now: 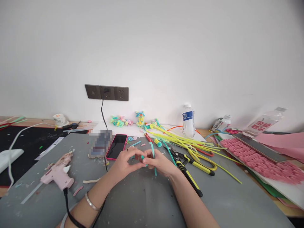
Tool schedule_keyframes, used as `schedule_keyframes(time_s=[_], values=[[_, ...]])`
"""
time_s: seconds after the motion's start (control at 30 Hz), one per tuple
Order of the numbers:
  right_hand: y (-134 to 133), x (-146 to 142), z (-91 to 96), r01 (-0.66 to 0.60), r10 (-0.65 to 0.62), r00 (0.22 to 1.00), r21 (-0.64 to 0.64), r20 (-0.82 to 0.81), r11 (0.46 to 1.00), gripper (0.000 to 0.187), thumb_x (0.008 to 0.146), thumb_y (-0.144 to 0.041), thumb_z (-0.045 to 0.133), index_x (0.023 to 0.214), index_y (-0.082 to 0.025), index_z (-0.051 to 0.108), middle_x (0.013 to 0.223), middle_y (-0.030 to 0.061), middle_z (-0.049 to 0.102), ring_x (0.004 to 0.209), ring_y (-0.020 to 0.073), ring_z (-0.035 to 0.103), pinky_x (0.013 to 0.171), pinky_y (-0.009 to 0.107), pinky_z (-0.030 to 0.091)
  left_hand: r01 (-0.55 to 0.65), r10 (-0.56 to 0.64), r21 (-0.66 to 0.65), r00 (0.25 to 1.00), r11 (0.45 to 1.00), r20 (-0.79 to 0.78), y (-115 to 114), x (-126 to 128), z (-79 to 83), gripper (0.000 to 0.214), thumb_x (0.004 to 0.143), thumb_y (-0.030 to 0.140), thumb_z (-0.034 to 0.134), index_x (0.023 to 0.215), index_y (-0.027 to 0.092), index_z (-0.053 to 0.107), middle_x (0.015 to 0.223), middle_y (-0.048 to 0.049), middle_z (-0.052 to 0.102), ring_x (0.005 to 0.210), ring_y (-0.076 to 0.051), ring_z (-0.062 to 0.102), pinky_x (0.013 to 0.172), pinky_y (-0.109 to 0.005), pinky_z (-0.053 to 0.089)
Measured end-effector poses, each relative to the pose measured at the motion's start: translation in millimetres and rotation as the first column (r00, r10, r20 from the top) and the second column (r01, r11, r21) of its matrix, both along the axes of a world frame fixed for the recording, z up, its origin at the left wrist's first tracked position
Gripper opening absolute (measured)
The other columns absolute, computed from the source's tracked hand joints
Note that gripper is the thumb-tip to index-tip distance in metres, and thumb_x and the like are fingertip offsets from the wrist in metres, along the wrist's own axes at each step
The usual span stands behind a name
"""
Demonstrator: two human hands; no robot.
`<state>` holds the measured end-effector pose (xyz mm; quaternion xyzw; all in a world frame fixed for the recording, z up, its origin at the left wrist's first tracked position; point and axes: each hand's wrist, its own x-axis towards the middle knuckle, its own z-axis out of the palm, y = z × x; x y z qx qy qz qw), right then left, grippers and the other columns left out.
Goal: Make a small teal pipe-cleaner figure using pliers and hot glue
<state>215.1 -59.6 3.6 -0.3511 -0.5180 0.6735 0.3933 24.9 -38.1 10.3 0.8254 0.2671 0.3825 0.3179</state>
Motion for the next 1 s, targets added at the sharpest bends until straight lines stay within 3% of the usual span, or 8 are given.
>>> schedule_keyframes(time_s=[0.17,0.3,0.37,0.57,0.67,0.8,0.9,1.0], values=[[7,4,-3.1,0.238,-0.244,0.968,0.115,0.05,0.965,0.04,0.079,-0.056,0.068,0.067,-0.019,0.06,0.051,-0.0089,0.03,0.047,0.0085,0.02,0.049,0.026,0.014,-0.01,0.024,-0.103,0.989,0.995,0.143,0,0,-0.3,0.026,0.086,0.045,0.066,0.077,0.021,0.062,0.087,-0.006,0.068,0.081,-0.02,0.063,0.072,-0.032,0.051],[17,15,-12.7,0.501,-0.645,0.728,0.462,0.232,0.732,0.029,0.085,-0.044,0.061,0.076,-0.019,0.07,0.059,-0.0018,0.051,0.054,0.0139,0.042,0.054,0.027,0.031,0.006,0.106,-0.297,0.928,0.955,0.358,2,0,0.4,0.029,0.084,0.045,0.068,0.074,0.02,0.056,0.093,-0.0084,0.069,0.083,-0.02,0.065,0.07,-0.033,0.055],[20,17,-18.4,0.413,-0.698,0.614,0.603,0.369,0.683,0.017,0.084,-0.031,0.063,0.08,-0.019,0.073,0.073,0.0023,0.061,0.064,0.0173,0.053,0.062,0.029,0.039,0.032,0.139,-0.39,0.904,0.92,0.403,3,1,0.6,0.027,0.083,0.043,0.071,0.078,0.019,0.059,0.086,-0.0059,0.069,0.067,-0.015,0.062,0.062,-0.029,0.053],[20,12,-25.9,0.134,-0.608,0.394,0.612,0.689,0.78,0.011,0.079,-0.014,0.067,0.077,-0.022,0.074,0.093,0.0063,0.068,0.082,0.0219,0.063,0.07,0.03,0.042,0.079,0.216,-0.561,0.872,0.824,0.44,6,3,-1.5,0.027,0.072,0.035,0.083,0.078,0.015,0.066,0.066,0.0005,0.063,0.05,-0.008,0.053,0.049,-0.022,0.045],[21,10,-22.9,0.225,-0.639,0.491,0.622,0.592,0.75,0.009,0.082,-0.018,0.065,0.074,-0.021,0.07,0.085,0.006,0.067,0.077,0.0216,0.061,0.068,0.03,0.041,0.157,0.221,-0.638,0.854,0.754,0.472,5,4,-1.5,0.033,0.067,0.038,0.087,0.076,0.014,0.065,0.064,0.0006,0.063,0.045,-0.007,0.05,0.044,-0.02,0.04],[18,5,-13.5,0.433,-0.533,0.82,0.383,0.208,0.816,0.024,0.083,-0.043,0.067,0.08,-0.019,0.062,0.065,-0.0023,0.054,0.052,0.0115,0.042,0.05,0.024,0.03,0.212,0.242,-0.708,0.842,0.673,0.483,3,6,1.9,0.039,0.062,0.04,0.089,0.071,0.015,0.061,0.06,0.0016,0.061,0.045,-0.006,0.048,0.042,-0.019,0.041],[10,-2,-4.5,0.35,-0.343,0.936,0.11,-0.073,0.93,0.036,0.078,-0.05,0.073,0.08,-0.018,0.058,0.055,-0.0095,0.04,0.042,0.0042,0.02,0.044,0.023,0.014,0.232,0.25,-0.738,0.841,0.633,0.479,1,6,3.5,0.041,0.062,0.04,0.089,0.068,0.016,0.057,0.058,0.0026,0.061,0.047,-0.007,0.052,0.043,-0.017,0.043],[3,-8,2.0,0.211,-0.205,0.956,0.006,-0.209,0.977,0.037,0.076,-0.046,0.079,0.077,-0.017,0.057,0.054,-0.01,0.043,0.04,0.0015,0.017,0.042,0.022,0.012,0.234,0.245,-0.761,0.854,0.605,0.458,0,7,2.4,0.04,0.062,0.039,0.09,0.068,0.015,0.058,0.057,0.0033,0.061,0.05,-0.008,0.057,0.047,-0.017,0.047]])
